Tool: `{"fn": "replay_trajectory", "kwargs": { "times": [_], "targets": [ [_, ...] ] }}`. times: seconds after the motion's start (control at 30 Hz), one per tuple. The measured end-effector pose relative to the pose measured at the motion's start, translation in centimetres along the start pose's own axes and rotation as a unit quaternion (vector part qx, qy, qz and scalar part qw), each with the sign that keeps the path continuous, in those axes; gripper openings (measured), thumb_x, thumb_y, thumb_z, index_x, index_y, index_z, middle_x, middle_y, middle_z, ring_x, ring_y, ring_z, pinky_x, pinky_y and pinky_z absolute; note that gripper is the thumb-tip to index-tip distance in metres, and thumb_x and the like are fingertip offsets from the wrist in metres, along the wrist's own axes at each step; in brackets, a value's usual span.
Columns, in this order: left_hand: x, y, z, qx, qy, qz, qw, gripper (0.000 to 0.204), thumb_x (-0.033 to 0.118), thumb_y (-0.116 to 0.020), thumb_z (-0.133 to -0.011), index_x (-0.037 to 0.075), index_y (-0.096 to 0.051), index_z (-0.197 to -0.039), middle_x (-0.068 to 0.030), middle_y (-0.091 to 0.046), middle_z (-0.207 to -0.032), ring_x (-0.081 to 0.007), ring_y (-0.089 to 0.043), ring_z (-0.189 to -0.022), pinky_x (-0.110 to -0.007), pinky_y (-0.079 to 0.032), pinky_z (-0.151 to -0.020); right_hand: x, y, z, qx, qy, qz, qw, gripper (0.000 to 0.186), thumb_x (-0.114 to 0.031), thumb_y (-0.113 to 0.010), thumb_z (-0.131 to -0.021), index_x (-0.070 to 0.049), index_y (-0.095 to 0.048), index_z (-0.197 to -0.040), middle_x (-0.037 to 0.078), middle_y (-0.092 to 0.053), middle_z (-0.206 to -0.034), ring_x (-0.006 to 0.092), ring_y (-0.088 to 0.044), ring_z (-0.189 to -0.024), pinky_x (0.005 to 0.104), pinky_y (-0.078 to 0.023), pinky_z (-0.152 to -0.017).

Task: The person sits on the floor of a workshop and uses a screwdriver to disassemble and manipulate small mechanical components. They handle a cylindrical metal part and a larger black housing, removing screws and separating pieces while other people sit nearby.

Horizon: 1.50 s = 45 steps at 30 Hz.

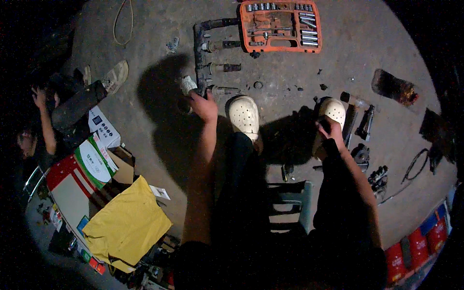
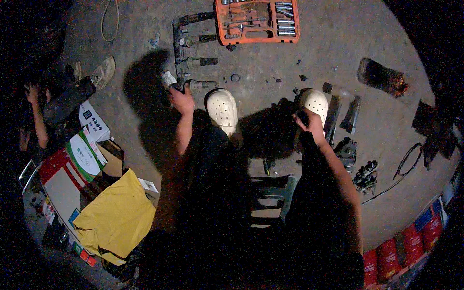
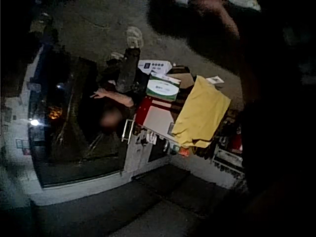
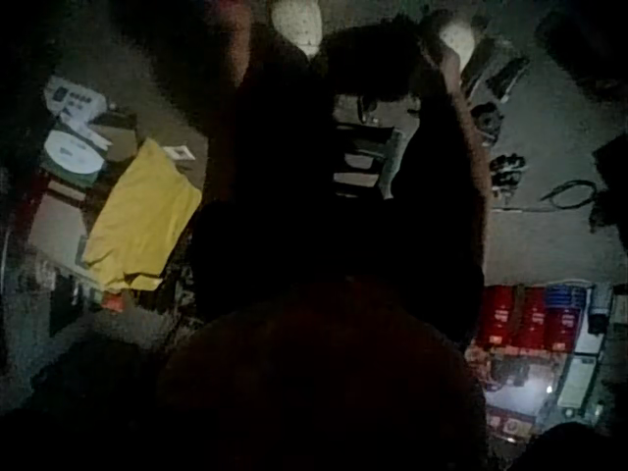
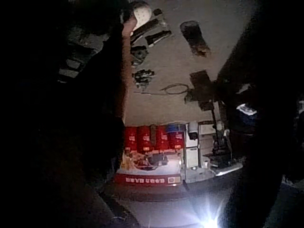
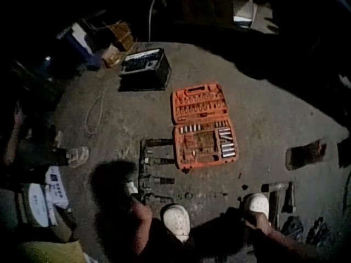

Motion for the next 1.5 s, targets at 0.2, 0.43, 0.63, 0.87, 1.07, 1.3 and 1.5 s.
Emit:
{"fn": "replay_trajectory", "kwargs": {
  "times": [0.2, 0.43, 0.63, 0.87, 1.07, 1.3, 1.5],
  "targets": [
    [-0.1, -1.2, -2.4, -0.040, 0.035, -0.012, 0.999, 0.037, 0.030, -0.065, -0.078, -0.001, -0.055, -0.097, -0.0220, -0.053, -0.101, -0.0383, -0.053, -0.095, -0.047, -0.045, -0.074, -0.5, -0.1, -0.1, -0.021, -0.012, 0.015, 1.000, 0.024, -0.017, -0.062, -0.080, 0.002, -0.057, -0.095, 0.018, -0.060, -0.074, 0.0276, -0.057, -0.064, 0.0333, -0.046, -0.063],
    [1.3, 0.6, -2.6, 0.016, -0.025, -0.086, 0.996, 0.034, 0.034, -0.064, -0.078, 0.001, -0.058, -0.085, -0.0181, -0.058, -0.085, -0.0388, -0.058, -0.078, -0.048, -0.046, -0.062, -5.0, -1.0, -2.3, -0.135, 0.046, 0.062, 0.988, 0.023, -0.016, -0.058, -0.083, 0.004, -0.054, -0.096, 0.020, -0.057, -0.075, 0.0253, -0.055, -0.065, 0.0346, -0.044, -0.062],
    [2.1, 2.0, -1.5, -0.042, -0.003, -0.028, 0.999, 0.037, 0.037, -0.064, -0.077, 0.000, -0.060, -0.081, -0.0206, -0.059, -0.079, -0.0397, -0.058, -0.076, -0.048, -0.045, -0.061, -11.5, -3.7, -7.7, -0.167, 0.117, 0.044, 0.978, 0.034, -0.024, -0.062, -0.082, 0.005, -0.055, -0.099, 0.022, -0.060, -0.084, 0.0282, -0.060, -0.073, 0.0341, -0.047, -0.065],
    [2.4, 3.2, -1.5, -0.056, -0.012, -0.017, 0.998, 0.039, 0.036, -0.063, -0.078, -0.001, -0.061, -0.088, -0.0220, -0.060, -0.082, -0.0407, -0.058, -0.076, -0.047, -0.045, -0.065, -14.8, -11.4, -13.6, -0.203, 0.034, -0.051, 0.977, 0.042, -0.038, -0.058, -0.083, -0.002, -0.058, -0.104, 0.020, -0.062, -0.092, 0.0320, -0.061, -0.081, 0.0374, -0.047, -0.073],
    [1.6, 3.2, -1.0, -0.079, -0.027, 0.110, 0.990, 0.043, 0.035, -0.064, -0.079, -0.004, -0.058, -0.097, -0.0209, -0.061, -0.088, -0.0355, -0.059, -0.082, -0.043, -0.045, -0.073, -12.7, -16.4, -15.3, -0.245, 0.024, -0.080, 0.966, 0.043, -0.036, -0.064, -0.082, 0.005, -0.061, -0.097, 0.007, -0.063, -0.079, 0.0129, -0.058, -0.067, 0.0278, -0.048, -0.063],
    [-0.9, 2.5, -0.5, -0.279, 0.198, 0.355, 0.870, 0.073, 0.049, -0.063, -0.077, -0.001, -0.042, -0.126, -0.0155, -0.050, -0.122, -0.0254, -0.048, -0.109, -0.036, -0.035, -0.093, -14.2, -14.8, -14.6, -0.297, -0.010, -0.152, 0.943, 0.038, -0.030, -0.066, -0.081, 0.004, -0.061, -0.096, 0.008, -0.063, -0.082, 0.0117, -0.059, -0.066, 0.0266, -0.050, -0.057],
    [-2.0, -0.9, -1.4, -0.365, 0.269, 0.402, 0.796, 0.095, 0.061, -0.066, -0.069, 0.000, -0.035, -0.134, -0.0149, -0.040, -0.135, -0.0262, -0.040, -0.121, -0.039, -0.032, -0.099, -16.1, -14.6, -14.3, -0.305, 0.006, -0.134, 0.943, 0.036, -0.029, -0.066, -0.081, 0.004, -0.061, -0.095, 0.008, -0.063, -0.081, 0.0127, -0.061, -0.065, 0.0269, -0.050, -0.057]
  ]
}}
Point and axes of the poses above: each hand's wrist, its own z-axis away from the middle knuckle, its own y-axis out of the back of the hand, x = y × z, the point moved 3 cm from there along -z, towards the middle knuckle
